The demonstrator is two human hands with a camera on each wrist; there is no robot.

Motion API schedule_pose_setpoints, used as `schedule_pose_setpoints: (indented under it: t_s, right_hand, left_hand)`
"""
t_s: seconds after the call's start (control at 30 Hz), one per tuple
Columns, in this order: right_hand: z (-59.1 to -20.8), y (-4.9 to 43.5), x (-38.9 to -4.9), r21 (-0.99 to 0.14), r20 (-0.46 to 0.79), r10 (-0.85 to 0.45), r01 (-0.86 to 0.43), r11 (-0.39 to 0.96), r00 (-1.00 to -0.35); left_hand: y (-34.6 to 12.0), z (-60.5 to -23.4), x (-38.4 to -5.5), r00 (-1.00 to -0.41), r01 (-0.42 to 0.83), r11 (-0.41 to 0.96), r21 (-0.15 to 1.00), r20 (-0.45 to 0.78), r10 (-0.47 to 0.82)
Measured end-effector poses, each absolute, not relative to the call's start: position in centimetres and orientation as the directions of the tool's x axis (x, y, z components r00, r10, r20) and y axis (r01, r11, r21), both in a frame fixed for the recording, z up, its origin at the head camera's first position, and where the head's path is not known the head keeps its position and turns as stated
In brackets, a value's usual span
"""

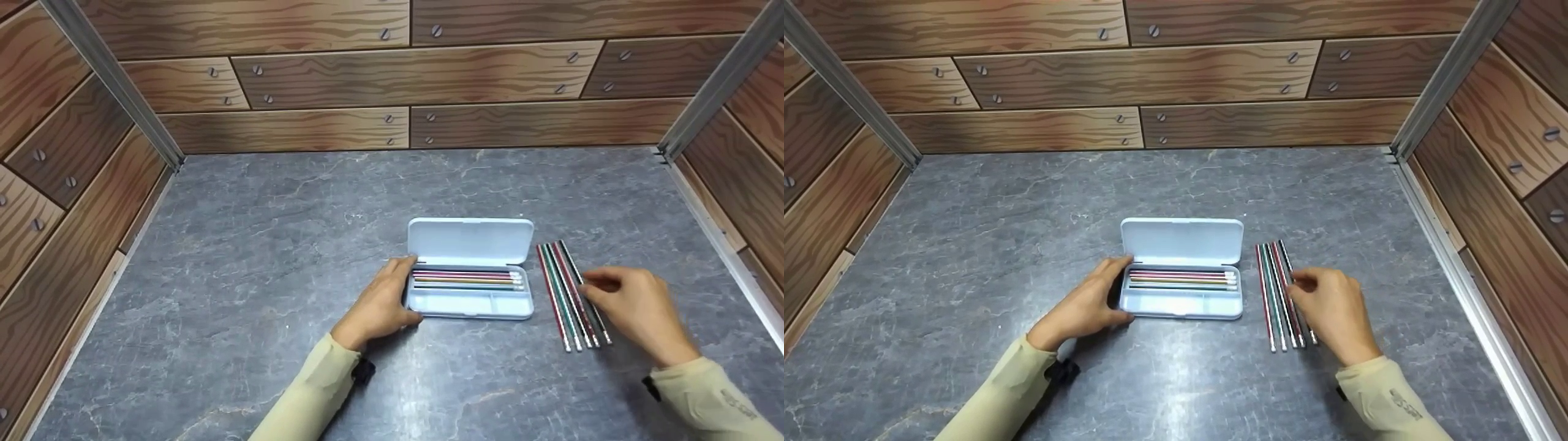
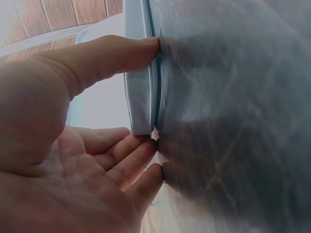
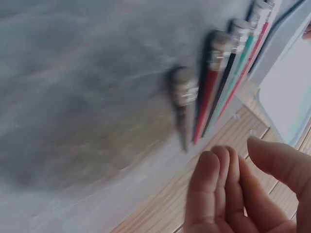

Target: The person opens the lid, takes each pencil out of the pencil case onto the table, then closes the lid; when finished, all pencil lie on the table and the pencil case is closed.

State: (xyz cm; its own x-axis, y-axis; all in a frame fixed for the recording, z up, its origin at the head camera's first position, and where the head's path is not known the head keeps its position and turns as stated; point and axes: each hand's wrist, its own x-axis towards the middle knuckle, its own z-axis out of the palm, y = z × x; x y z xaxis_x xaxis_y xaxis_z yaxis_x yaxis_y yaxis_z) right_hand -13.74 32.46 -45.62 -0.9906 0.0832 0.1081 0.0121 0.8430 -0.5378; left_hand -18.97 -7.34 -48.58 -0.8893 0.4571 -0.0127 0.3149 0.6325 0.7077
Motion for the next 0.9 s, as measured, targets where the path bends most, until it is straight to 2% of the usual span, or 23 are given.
schedule_pose_setpoints:
  t_s: [0.17, 0.4, 0.5, 0.7, 0.83, 0.9]
  right_hand:
    - [-45.4, 30.0, -14.9, -0.599, 0.194, 0.004, -0.115, 0.792, -0.981]
    - [-46.0, 26.7, -17.1, -0.569, 0.305, -0.227, -0.368, 0.736, -0.925]
    - [-46.7, 25.6, -18.0, -0.525, 0.350, -0.335, -0.479, 0.703, -0.875]
    - [-47.9, 24.1, -19.2, -0.345, 0.439, -0.512, -0.664, 0.663, -0.739]
    - [-47.9, 23.7, -19.6, -0.287, 0.407, -0.584, -0.706, 0.648, -0.702]
    - [-47.7, 23.6, -19.5, -0.291, 0.379, -0.601, -0.707, 0.644, -0.704]
  left_hand:
    - [-7.3, -48.6, -19.0, -0.889, 0.313, 0.631, 0.710, -0.015, 0.457]
    - [-7.3, -48.6, -19.0, -0.890, 0.313, 0.638, 0.704, -0.018, 0.456]
    - [-7.3, -48.7, -19.0, -0.890, 0.307, 0.632, 0.711, -0.021, 0.455]
    - [-7.4, -48.6, -19.0, -0.889, 0.311, 0.627, 0.714, -0.016, 0.458]
    - [-7.4, -48.5, -19.0, -0.888, 0.320, 0.630, 0.707, -0.008, 0.459]
    - [-7.4, -48.6, -19.0, -0.888, 0.322, 0.629, 0.707, -0.005, 0.460]
